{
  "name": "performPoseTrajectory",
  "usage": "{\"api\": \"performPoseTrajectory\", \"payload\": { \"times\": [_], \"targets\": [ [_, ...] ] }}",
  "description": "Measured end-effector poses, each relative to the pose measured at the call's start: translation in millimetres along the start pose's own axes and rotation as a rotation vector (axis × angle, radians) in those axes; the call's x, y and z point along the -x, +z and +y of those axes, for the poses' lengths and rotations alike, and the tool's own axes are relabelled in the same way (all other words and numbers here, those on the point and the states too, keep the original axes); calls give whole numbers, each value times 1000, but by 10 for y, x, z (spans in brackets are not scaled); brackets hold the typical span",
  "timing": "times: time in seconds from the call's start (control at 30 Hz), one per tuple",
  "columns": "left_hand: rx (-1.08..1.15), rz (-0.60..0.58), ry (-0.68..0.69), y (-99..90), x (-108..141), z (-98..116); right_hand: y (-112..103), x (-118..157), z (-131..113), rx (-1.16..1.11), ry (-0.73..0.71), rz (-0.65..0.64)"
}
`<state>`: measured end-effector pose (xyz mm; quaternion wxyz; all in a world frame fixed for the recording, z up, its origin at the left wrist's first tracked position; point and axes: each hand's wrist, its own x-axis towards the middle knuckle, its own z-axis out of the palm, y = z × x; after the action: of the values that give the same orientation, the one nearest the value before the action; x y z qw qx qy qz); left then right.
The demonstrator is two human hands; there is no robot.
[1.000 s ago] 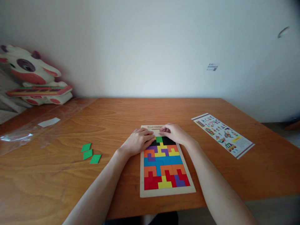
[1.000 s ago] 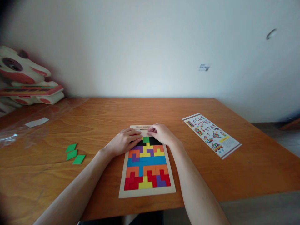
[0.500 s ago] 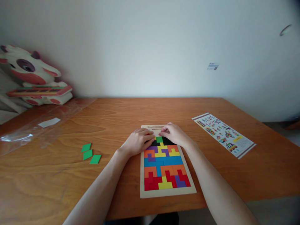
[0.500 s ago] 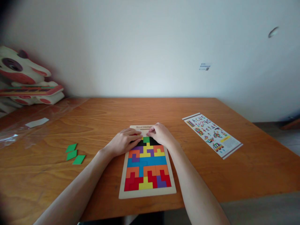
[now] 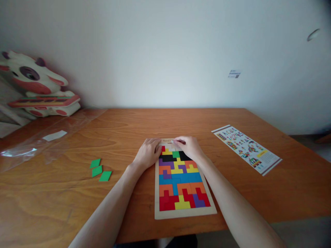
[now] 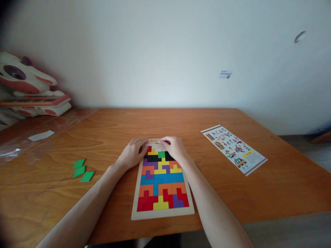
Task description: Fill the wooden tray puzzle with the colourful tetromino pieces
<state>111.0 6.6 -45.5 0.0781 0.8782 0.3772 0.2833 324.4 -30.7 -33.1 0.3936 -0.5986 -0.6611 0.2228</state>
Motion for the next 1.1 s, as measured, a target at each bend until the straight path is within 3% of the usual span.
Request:
{"api": "performPoseTrajectory", "payload": {
  "times": [0.27, 0.57, 0.7, 0.87, 1.1],
  "targets": [
    [20, -30, 16, -51, 7, 49, 70, 4, -9, 231, -126, -37],
    [28, -33, 54, -62, 7, 34, 22, 8, 11, 129, -171, -35],
    [43, -32, 56, -72, 2, 22, -49, -20, 29, 97, -102, 100],
    [93, -36, 4, -103, -2, 17, -140, -81, 276, 77, 23, 333],
    [233, 76, -135, -202, -38, -16, -156, -86, 460, -90, 145, 368]
  ]
}}
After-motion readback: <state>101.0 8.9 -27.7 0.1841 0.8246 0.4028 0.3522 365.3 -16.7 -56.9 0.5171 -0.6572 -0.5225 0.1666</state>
